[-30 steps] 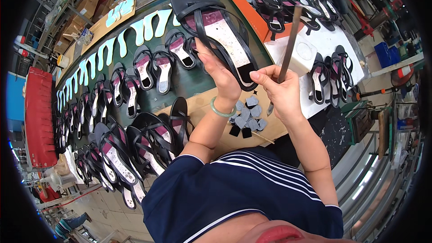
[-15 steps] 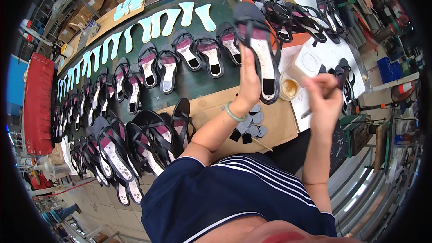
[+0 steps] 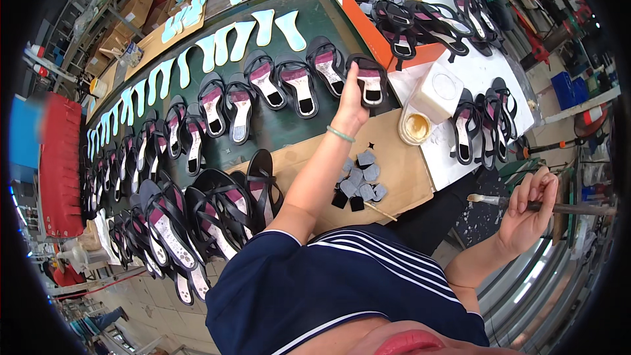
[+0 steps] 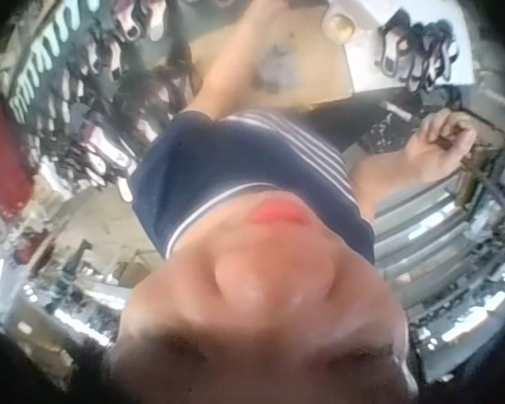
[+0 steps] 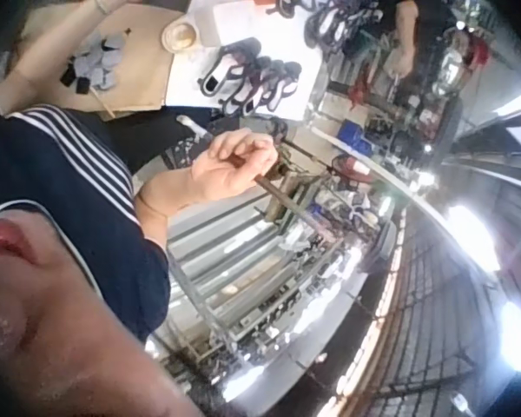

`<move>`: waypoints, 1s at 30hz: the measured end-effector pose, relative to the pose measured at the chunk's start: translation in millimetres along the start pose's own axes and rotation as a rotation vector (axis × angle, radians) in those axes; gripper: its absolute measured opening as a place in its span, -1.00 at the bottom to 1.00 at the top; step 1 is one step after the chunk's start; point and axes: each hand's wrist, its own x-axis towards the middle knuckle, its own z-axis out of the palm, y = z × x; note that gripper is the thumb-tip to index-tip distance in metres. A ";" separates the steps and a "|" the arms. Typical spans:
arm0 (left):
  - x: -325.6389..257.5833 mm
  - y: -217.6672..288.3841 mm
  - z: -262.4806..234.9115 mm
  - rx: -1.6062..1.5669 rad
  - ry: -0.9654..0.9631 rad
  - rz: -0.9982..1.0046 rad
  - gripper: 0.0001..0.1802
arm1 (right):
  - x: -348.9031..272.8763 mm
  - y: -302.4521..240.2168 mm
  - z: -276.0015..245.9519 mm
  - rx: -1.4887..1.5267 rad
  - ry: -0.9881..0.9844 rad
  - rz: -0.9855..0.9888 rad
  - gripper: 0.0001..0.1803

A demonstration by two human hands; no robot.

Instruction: The recorder is applying a liquid adhesive using a brush to the inner sole area of a shoe component in a manufacturing setting.

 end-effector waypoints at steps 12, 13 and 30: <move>79.5 -28.4 -30.8 0.490 0.531 0.306 -0.35 | -4.5 -11.0 -16.3 0.078 0.073 -0.143 -0.71; 76.1 -39.2 -18.6 0.482 0.565 0.386 -0.37 | -12.2 -13.8 -7.8 -0.015 0.093 -0.208 -0.69; -72.8 11.0 104.7 0.936 -0.106 0.605 -0.47 | -24.2 -56.6 -27.9 0.113 -0.628 -0.820 -0.87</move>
